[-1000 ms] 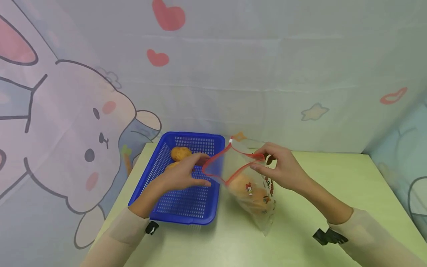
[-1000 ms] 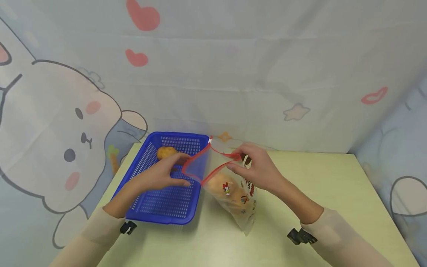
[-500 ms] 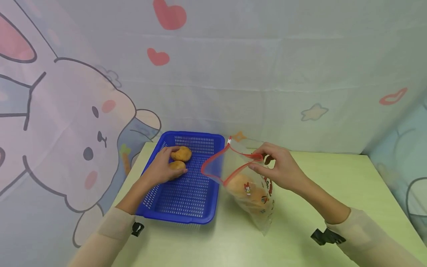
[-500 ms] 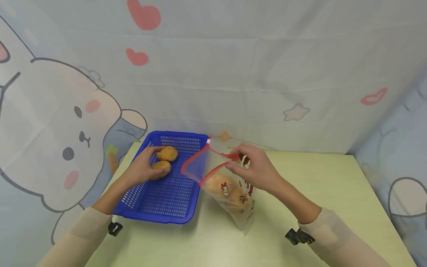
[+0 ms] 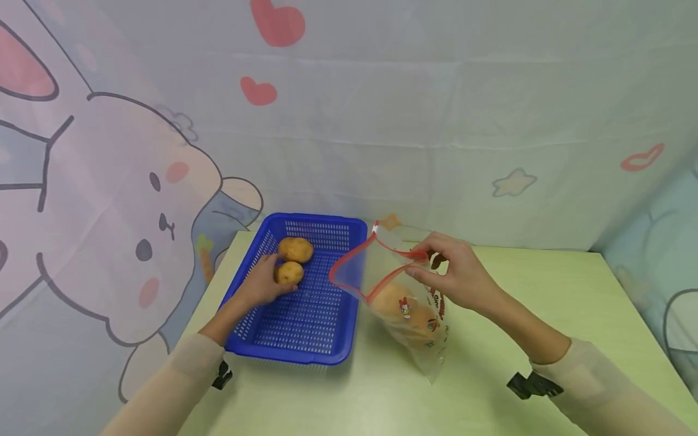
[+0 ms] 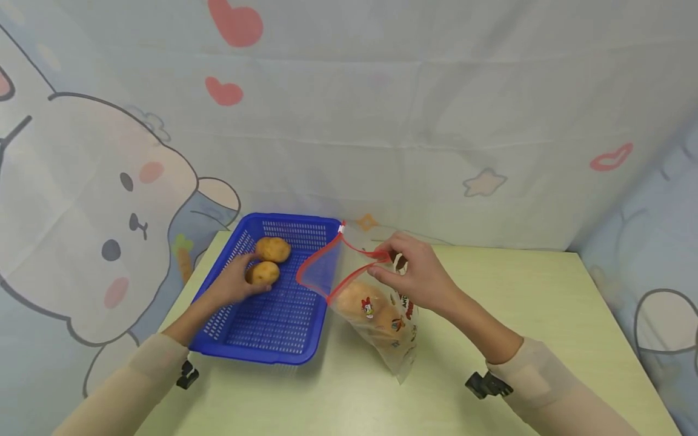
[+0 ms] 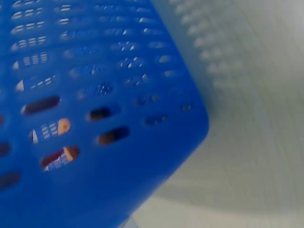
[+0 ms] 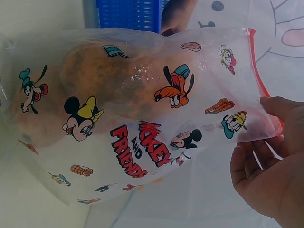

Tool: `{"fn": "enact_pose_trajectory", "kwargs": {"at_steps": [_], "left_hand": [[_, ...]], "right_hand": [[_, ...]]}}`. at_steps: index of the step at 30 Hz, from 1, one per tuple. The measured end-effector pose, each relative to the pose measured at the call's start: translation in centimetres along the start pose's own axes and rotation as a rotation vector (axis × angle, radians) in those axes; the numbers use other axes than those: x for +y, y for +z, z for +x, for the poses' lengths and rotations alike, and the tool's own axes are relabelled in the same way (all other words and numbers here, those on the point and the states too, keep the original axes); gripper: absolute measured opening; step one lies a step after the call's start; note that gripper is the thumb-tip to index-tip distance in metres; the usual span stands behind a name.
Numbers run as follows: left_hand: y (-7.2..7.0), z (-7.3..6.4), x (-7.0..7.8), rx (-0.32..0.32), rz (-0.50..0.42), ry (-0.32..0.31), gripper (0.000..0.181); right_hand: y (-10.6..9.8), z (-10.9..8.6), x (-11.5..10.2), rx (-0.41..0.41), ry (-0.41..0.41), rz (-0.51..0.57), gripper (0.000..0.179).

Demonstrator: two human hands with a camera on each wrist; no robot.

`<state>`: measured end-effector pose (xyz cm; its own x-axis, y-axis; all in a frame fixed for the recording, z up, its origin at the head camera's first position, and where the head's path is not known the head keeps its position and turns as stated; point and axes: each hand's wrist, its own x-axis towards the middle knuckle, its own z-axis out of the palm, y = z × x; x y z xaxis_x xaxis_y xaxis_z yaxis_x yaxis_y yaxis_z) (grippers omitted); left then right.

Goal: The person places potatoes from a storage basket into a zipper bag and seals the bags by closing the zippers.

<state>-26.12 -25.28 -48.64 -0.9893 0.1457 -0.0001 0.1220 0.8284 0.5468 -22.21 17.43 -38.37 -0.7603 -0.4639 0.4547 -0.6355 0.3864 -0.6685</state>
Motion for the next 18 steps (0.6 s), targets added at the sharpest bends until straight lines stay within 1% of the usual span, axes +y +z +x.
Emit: {"fn": "enact_pose_trajectory", "kwargs": {"at_steps": [3, 7, 9, 11, 14, 15, 18], "left_hand": [[0.5, 0.1, -0.1, 0.022, 0.024, -0.018, 0.077], [0.8, 0.2, 0.1, 0.039, 0.062, -0.014, 0.068], [0.6, 0.0, 0.3, 0.043, 0.075, -0.009, 0.065], [0.2, -0.3, 0.7, 0.046, 0.065, 0.005, 0.065], [-1.1, -0.8, 2.1, 0.064, -0.001, 0.053, 0.066], [-1.6, -1.0, 2.7, 0.070, -0.033, 0.074, 0.065], [-3.2, -1.5, 5.4, 0.090, -0.144, 0.150, 0.066]], "right_hand": [[0.0, 0.0, 0.0, 0.000, -0.007, -0.001, 0.016], [0.0, 0.0, -0.1, 0.001, -0.005, -0.003, 0.016], [0.1, 0.0, -0.1, -0.003, -0.002, -0.004, 0.017], [0.1, -0.1, -0.1, -0.007, -0.005, -0.002, 0.017], [0.0, -0.1, 0.0, -0.013, -0.010, 0.011, 0.018], [-0.1, -0.1, 0.1, -0.014, -0.012, 0.016, 0.017], [-0.2, -0.1, 0.3, -0.013, -0.017, 0.036, 0.017]]}}
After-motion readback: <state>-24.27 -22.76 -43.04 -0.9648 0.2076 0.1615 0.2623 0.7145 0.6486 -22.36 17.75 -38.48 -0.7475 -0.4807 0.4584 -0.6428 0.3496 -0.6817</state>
